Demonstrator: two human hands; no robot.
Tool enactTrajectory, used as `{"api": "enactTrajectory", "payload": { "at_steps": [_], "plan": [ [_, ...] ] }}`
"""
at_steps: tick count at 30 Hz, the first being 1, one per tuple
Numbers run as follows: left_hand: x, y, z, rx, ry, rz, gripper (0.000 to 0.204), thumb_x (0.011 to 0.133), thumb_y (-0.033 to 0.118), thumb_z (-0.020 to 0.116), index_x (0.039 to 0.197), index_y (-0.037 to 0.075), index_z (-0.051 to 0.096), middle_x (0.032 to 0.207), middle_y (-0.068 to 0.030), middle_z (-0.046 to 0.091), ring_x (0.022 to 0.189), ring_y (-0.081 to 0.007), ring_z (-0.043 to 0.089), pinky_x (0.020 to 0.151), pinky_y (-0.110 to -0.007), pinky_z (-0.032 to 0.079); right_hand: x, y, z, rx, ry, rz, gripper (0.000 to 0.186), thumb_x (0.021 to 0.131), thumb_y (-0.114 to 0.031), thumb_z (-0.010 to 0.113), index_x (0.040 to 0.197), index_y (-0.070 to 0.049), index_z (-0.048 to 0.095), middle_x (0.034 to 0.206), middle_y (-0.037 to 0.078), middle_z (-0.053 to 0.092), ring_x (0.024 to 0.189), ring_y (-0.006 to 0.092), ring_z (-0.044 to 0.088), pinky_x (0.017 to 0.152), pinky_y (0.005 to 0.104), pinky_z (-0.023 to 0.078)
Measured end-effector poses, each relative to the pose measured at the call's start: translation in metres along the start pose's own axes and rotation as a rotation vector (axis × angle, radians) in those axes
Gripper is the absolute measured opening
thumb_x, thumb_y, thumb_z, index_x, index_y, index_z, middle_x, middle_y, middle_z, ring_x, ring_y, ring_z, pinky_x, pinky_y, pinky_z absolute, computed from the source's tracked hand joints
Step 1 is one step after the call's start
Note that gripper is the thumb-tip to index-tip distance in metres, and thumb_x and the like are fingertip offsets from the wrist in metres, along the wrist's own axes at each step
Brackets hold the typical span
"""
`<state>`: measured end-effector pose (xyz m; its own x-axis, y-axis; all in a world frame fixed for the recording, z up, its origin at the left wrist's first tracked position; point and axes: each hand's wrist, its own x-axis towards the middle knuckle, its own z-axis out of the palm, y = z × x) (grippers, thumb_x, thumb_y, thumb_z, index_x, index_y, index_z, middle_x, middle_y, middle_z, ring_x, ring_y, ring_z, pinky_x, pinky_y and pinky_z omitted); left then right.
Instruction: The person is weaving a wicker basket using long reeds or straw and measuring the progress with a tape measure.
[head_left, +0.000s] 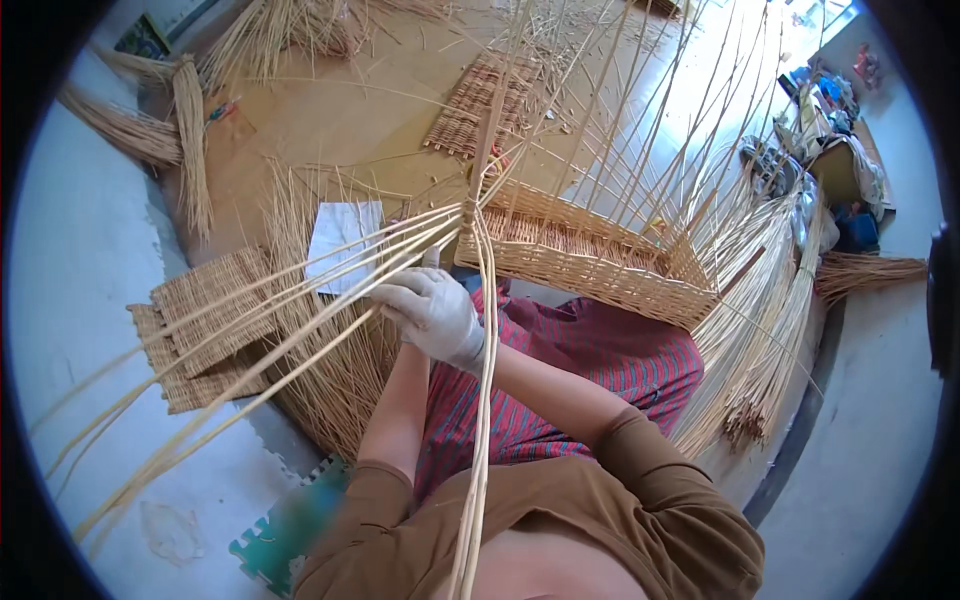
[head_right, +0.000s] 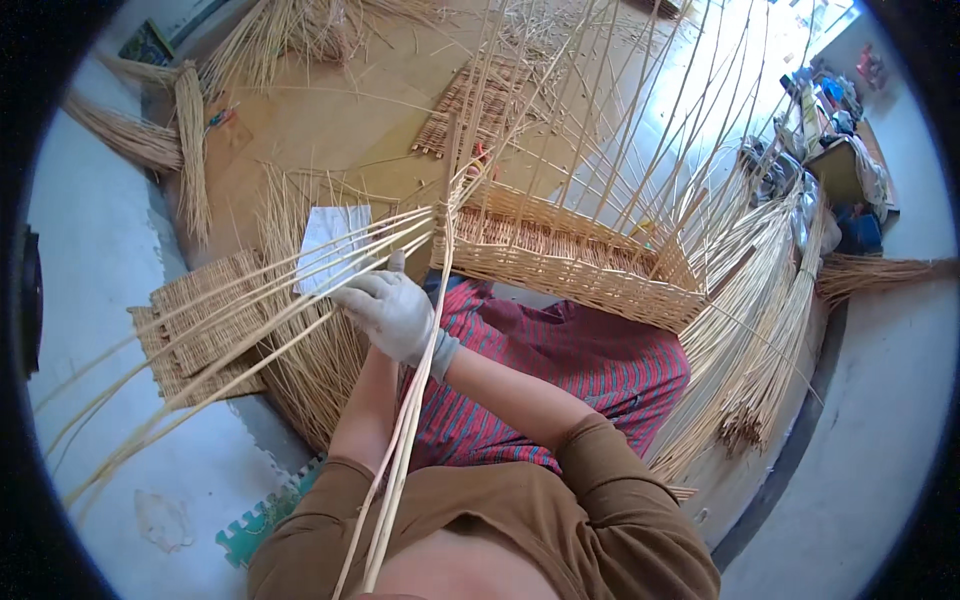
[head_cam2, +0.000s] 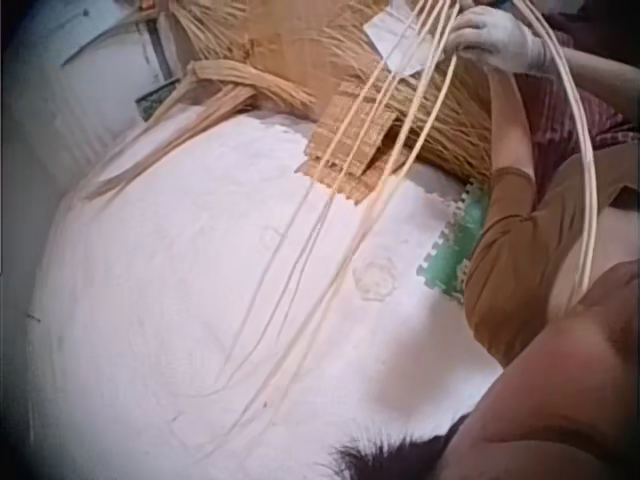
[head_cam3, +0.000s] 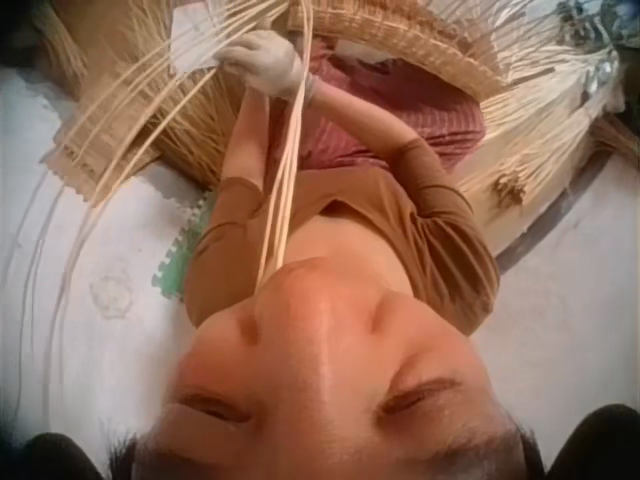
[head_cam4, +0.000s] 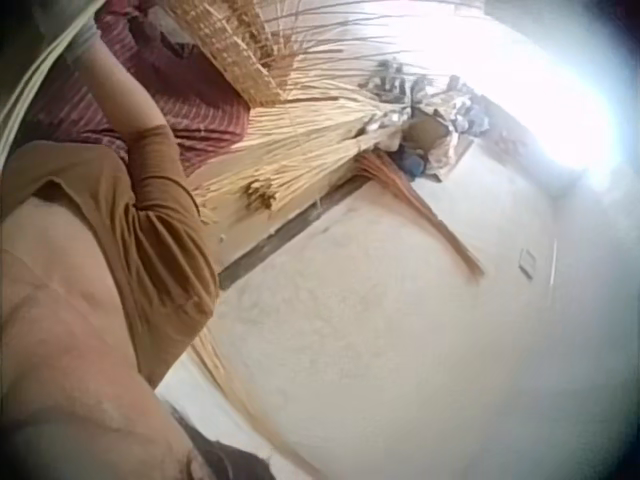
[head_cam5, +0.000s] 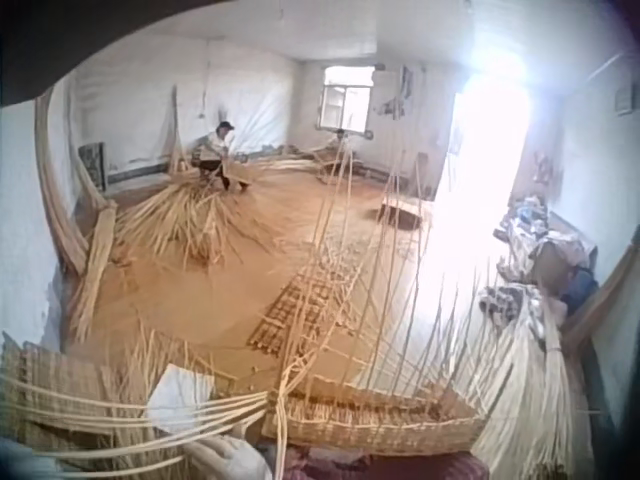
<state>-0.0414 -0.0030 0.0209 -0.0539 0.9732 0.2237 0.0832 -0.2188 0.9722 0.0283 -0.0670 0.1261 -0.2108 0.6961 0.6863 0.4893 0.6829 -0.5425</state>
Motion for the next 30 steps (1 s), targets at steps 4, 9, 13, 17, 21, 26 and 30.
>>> {"api": "enactTrajectory", "payload": {
  "at_steps": [4, 9, 13, 17, 21, 26, 30],
  "plan": [
    [-0.006, 0.000, 0.000, 0.069, -0.083, 0.029, 0.016, 0.089, 0.008, 0.066, 0.103, 0.003, 0.062, 0.093, -0.0073, 0.061, 0.089, -0.0216, 0.059, 0.083, -0.035, 0.051, -0.006, -0.002, -0.001, -0.059, 0.081, 0.009, 0.034, 0.068, -0.013, 0.078, 0.099, -0.012, 0.065, 0.091, 0.006, 0.063, 0.086, 0.0270, 0.064, 0.071, 0.0389, 0.051],
    [-0.001, -0.001, 0.002, 0.166, -0.175, 0.050, 0.018, 0.090, 0.007, 0.063, 0.108, 0.003, 0.061, 0.097, -0.0099, 0.061, 0.093, -0.0236, 0.059, 0.084, -0.036, 0.051, -0.002, 0.007, 0.008, -0.153, 0.065, -0.006, 0.031, 0.071, -0.014, 0.072, 0.100, -0.013, 0.064, 0.096, 0.004, 0.064, 0.089, 0.0242, 0.065, 0.073, 0.0392, 0.052],
    [0.000, 0.001, 0.020, 0.249, -0.245, 0.073, 0.021, 0.091, 0.007, 0.061, 0.111, 0.003, 0.060, 0.101, -0.0119, 0.061, 0.097, -0.0252, 0.059, 0.085, -0.036, 0.051, 0.021, 0.016, -0.002, -0.059, -0.020, -0.103, 0.031, 0.073, -0.019, 0.070, 0.103, -0.016, 0.064, 0.094, 0.002, 0.062, 0.087, 0.0251, 0.062, 0.075, 0.0396, 0.048],
    [0.036, 0.001, 0.043, 0.327, -0.314, 0.095, 0.024, 0.091, 0.007, 0.059, 0.115, 0.002, 0.059, 0.104, -0.0140, 0.061, 0.100, -0.0267, 0.059, 0.086, -0.037, 0.051, 0.026, 0.049, 0.002, 0.046, -0.323, -0.003, 0.022, 0.085, -0.021, 0.066, 0.104, -0.011, 0.064, 0.093, 0.005, 0.062, 0.090, 0.0255, 0.062, 0.079, 0.0369, 0.048],
    [0.077, 0.001, 0.083, 0.399, -0.396, 0.105, 0.027, 0.092, 0.007, 0.057, 0.118, 0.002, 0.058, 0.108, -0.0161, 0.061, 0.104, -0.0283, 0.059, 0.087, -0.038, 0.051, 0.071, 0.070, 0.017, 1.147, 0.654, 0.287, 0.019, 0.088, 0.016, 0.044, 0.098, 0.003, 0.053, 0.090, 0.007, 0.057, 0.085, 0.0168, 0.056, 0.083, 0.0298, 0.049],
    [0.046, -0.013, 0.043, 0.495, -0.488, 0.090, 0.030, 0.093, 0.007, 0.054, 0.122, 0.002, 0.058, 0.112, -0.0186, 0.062, 0.108, -0.0303, 0.059, 0.088, -0.038, 0.050, 0.024, 0.023, -0.003, 0.510, 0.115, 0.429, 0.005, 0.083, 0.001, 0.053, 0.082, -0.004, 0.055, 0.070, 0.014, 0.057, 0.066, 0.0286, 0.060, 0.065, 0.0376, 0.049],
    [0.026, -0.006, 0.014, 0.544, -0.532, 0.103, 0.033, 0.093, 0.007, 0.052, 0.126, 0.002, 0.057, 0.116, -0.0207, 0.062, 0.111, -0.0318, 0.059, 0.089, -0.039, 0.050, -0.034, 0.011, -0.003, 0.281, -0.189, 0.195, 0.009, 0.076, -0.010, 0.069, 0.080, -0.009, 0.060, 0.070, 0.011, 0.060, 0.070, 0.0345, 0.060, 0.064, 0.0425, 0.047]
  ]
}}
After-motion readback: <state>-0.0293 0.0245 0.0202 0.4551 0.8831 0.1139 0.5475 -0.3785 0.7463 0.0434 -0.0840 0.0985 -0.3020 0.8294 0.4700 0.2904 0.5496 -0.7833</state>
